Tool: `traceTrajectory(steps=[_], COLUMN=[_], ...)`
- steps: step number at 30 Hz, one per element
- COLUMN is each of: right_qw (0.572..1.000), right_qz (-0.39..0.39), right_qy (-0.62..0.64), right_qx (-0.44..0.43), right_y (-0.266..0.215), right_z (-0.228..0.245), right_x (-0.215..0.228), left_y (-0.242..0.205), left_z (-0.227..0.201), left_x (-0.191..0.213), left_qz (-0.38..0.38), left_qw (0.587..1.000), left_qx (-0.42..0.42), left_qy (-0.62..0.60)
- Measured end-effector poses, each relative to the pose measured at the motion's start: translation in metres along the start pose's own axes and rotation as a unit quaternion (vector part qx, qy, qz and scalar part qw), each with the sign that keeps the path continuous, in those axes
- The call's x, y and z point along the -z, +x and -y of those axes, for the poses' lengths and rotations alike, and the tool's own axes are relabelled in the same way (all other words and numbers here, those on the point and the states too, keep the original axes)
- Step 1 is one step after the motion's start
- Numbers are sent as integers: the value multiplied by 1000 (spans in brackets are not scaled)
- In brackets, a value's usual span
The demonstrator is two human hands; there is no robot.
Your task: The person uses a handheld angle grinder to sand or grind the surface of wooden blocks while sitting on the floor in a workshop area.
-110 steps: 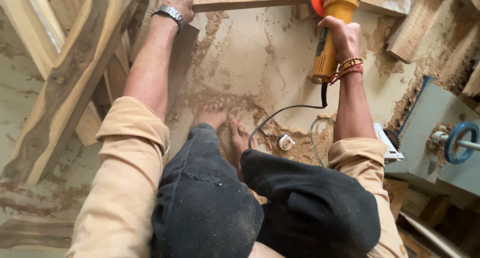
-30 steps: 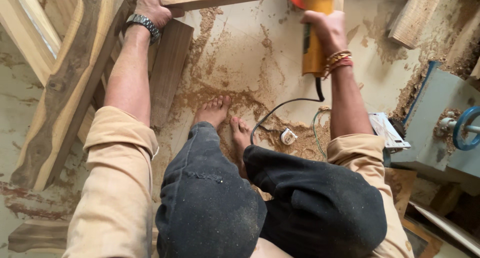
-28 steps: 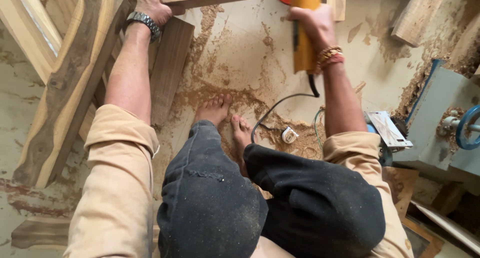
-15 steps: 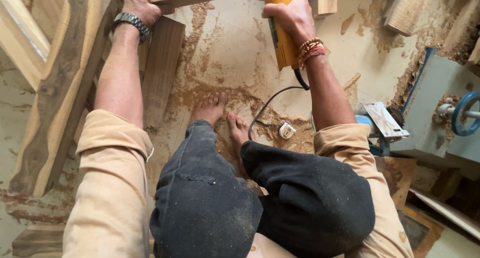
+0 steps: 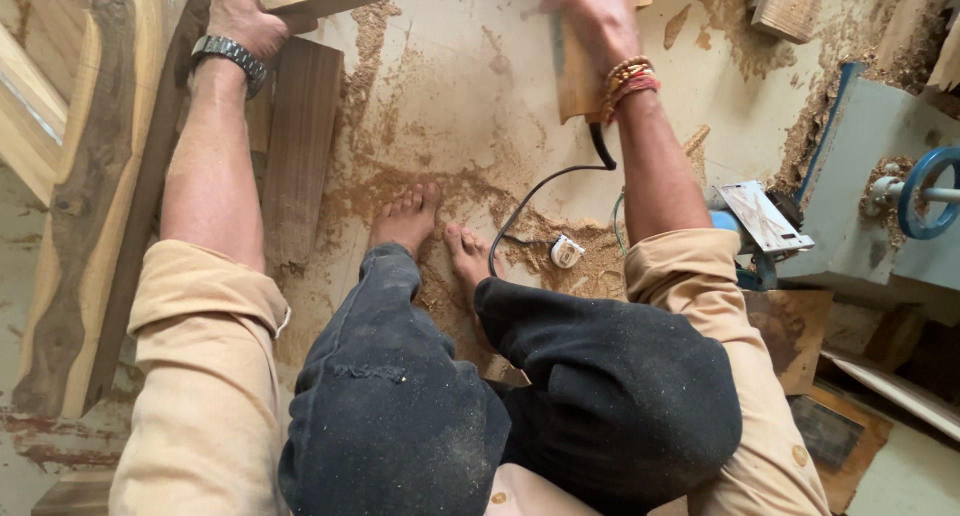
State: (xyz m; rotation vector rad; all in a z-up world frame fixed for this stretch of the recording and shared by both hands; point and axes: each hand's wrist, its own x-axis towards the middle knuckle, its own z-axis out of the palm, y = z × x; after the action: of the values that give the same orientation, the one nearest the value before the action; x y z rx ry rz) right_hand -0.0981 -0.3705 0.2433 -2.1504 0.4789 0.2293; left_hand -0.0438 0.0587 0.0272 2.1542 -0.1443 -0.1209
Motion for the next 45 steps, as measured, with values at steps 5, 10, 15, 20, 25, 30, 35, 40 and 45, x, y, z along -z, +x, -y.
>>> traceTrajectory(steps=[5,10,15,20,25,30,35,40,45], right_qw=[994,990,993,989,988,993,989,991,997], right_qz=[-48,-53,-37,-21,-29,-41,-50,-40,-22], right_qy=[67,116,105,98,84,84,98,105,70], right_qx=[-70,-56,-31,-110,-127,-66,-95,-71,1], right_y=[10,21,41,64,56,29,12,0,-8], right_z=[-17,-33,-47,-49,-49,-44,-45,-47,-40], right_x=[30,53,47,32,35,42,49,39,10], left_y=[-3,-5,-2,-5,-4,-4,-7,-2,0], left_z=[-12,-9,-10,-19,-14,-5,-12,-12,-1], left_x=[3,3,4,8,6,3,0,0,-4], left_qz=[-14,-10,-10,-40,-5,-40,-33,2,-31], left_qw=[999,1000,999,998,1000,997,999,998,998], left_qx=[-38,-17,-45,-49,-13,-40,-7,59,-5], left_qy=[23,10,17,10,11,56,17,-7,56])
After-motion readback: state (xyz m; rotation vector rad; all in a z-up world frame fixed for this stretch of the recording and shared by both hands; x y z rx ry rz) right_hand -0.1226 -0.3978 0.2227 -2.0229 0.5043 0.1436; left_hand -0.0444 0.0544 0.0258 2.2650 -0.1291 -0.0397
